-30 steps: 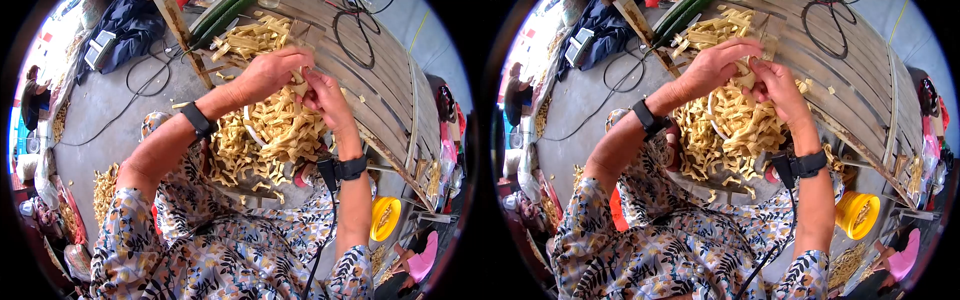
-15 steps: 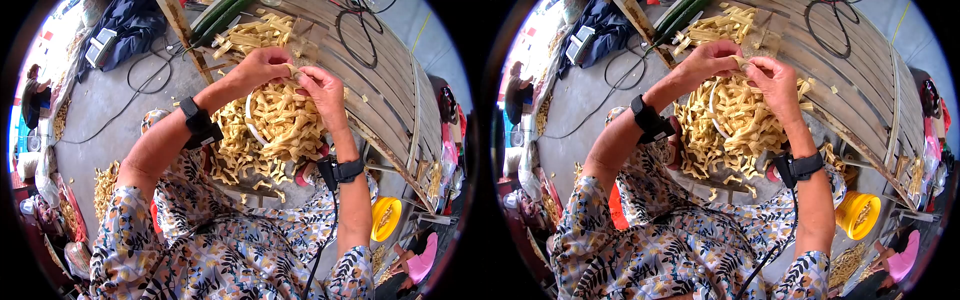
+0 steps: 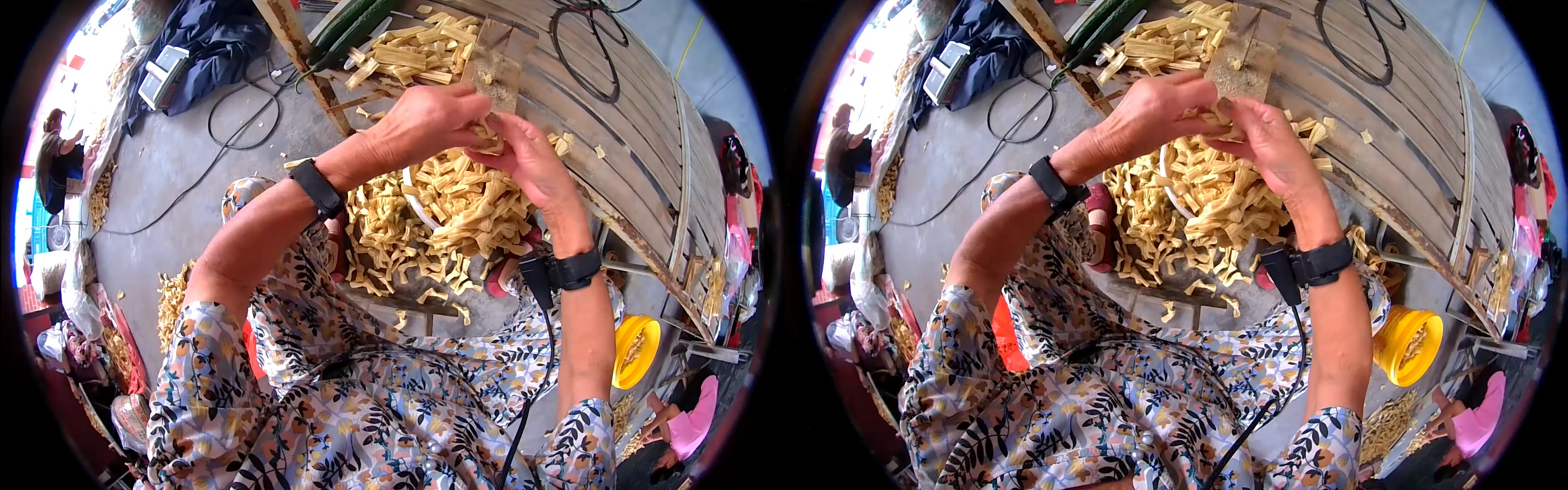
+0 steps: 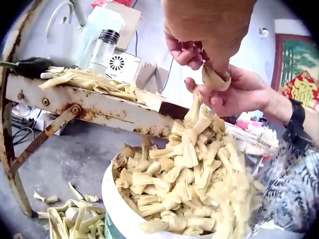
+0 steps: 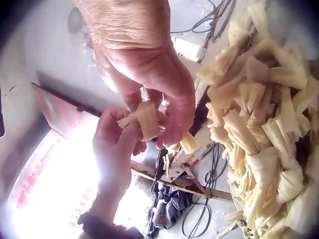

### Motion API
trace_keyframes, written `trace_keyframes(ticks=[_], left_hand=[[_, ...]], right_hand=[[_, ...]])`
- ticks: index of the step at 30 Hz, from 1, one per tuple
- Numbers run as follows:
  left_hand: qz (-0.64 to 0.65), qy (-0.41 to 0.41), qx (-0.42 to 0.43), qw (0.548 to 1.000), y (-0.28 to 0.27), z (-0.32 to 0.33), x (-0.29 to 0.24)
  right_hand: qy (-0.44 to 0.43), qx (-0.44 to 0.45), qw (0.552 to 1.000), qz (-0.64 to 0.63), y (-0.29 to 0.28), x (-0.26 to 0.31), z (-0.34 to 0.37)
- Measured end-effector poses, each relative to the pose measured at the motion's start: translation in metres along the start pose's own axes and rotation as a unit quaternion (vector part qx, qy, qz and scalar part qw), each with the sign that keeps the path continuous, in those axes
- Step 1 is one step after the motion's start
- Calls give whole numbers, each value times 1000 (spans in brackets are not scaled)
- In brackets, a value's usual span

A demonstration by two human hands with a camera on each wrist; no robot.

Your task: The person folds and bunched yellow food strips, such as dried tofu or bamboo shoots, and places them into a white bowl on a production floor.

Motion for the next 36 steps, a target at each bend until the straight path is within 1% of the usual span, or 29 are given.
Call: trace_keyframes(ticks=[1, 4, 5, 6, 8, 9, 11, 12, 13, 14, 15, 16, 17, 19, 20, 22, 23, 24, 26, 29, 32, 35, 36], left_hand=[[-17, 34, -12, 999, 2, 1, -3], [-9, 53, -16, 998, 9, 5, 4], [31, 49, -16, 998, 9, 7, 3], [100, -9, 10, 995, 9, 8, 6], [232, -125, 59, 963, 10, 12, 11], [401, -197, 42, 894, 15, 14, 10], [386, -230, 27, 893, 7, 18, 11], [441, -242, 0, 864, 3, 18, 14], [494, -252, -30, 832, -2, 17, 16], [544, -259, -60, 796, -6, 17, 19], [624, -291, -57, 723, -7, 17, 24], [696, -321, -54, 640, -9, 18, 27], [695, -318, -63, 642, -13, 17, 31], [692, -316, -78, 644, -18, 18, 35], [652, -303, -61, 693, -20, 17, 35], [567, -276, -31, 775, -20, 19, 31], [550, -292, -24, 782, -9, 19, 31], [532, -332, 17, 779, -6, 22, 24], [538, -339, 10, 772, 5, 25, 14], [563, -314, 78, 760, 12, 17, 14], [571, -246, 55, 782, 18, 14, 23], [543, -331, 38, 771, 16, 13, 26], [544, -346, 22, 765, 14, 12, 26]], right_hand=[[-23, -13, 1000, -3, 2, -6, -1], [30, -26, 996, 82, 12, 8, 8], [48, -48, 990, 125, 14, 14, 11], [20, -40, 985, 164, 17, 19, 14], [-37, -21, 969, 242, 21, 25, 18], [-49, -13, 974, 219, 16, 22, 16], [-66, -8, 976, 206, 13, 22, 17], [-75, -4, 977, 200, 14, 23, 17], [-74, -23, 970, 229, 12, 24, 18], [-96, -24, 965, 241, 11, 23, 18], [-116, -25, 960, 254, 10, 22, 17], [-136, -26, 954, 267, 11, 23, 16], [-153, -33, 939, 306, 15, 23, 16], [-163, -43, 936, 310, 19, 22, 15], [-171, -51, 933, 314, 20, 23, 15], [-173, -83, 923, 334, 7, 16, 14], [-174, -97, 918, 344, 3, 14, 13], [-173, -93, 919, 341, 3, 13, 12], [-172, -89, 922, 335, 7, 11, 12], [-184, -86, 925, 321, 15, 11, 11], [-152, -68, 920, 354, 15, 12, 10], [-149, -46, 905, 396, 14, 17, 11], [-145, -42, 905, 398, 15, 18, 12]])
Point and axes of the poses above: each hand's wrist, its own z-axis away from the middle knuckle, its own y-axis out of the palm, x = y × z, the point moved 3 cm from there along -z, towards the middle knuckle, and after that the axes turned 6 degrees about -z, right-handed, at the moved point
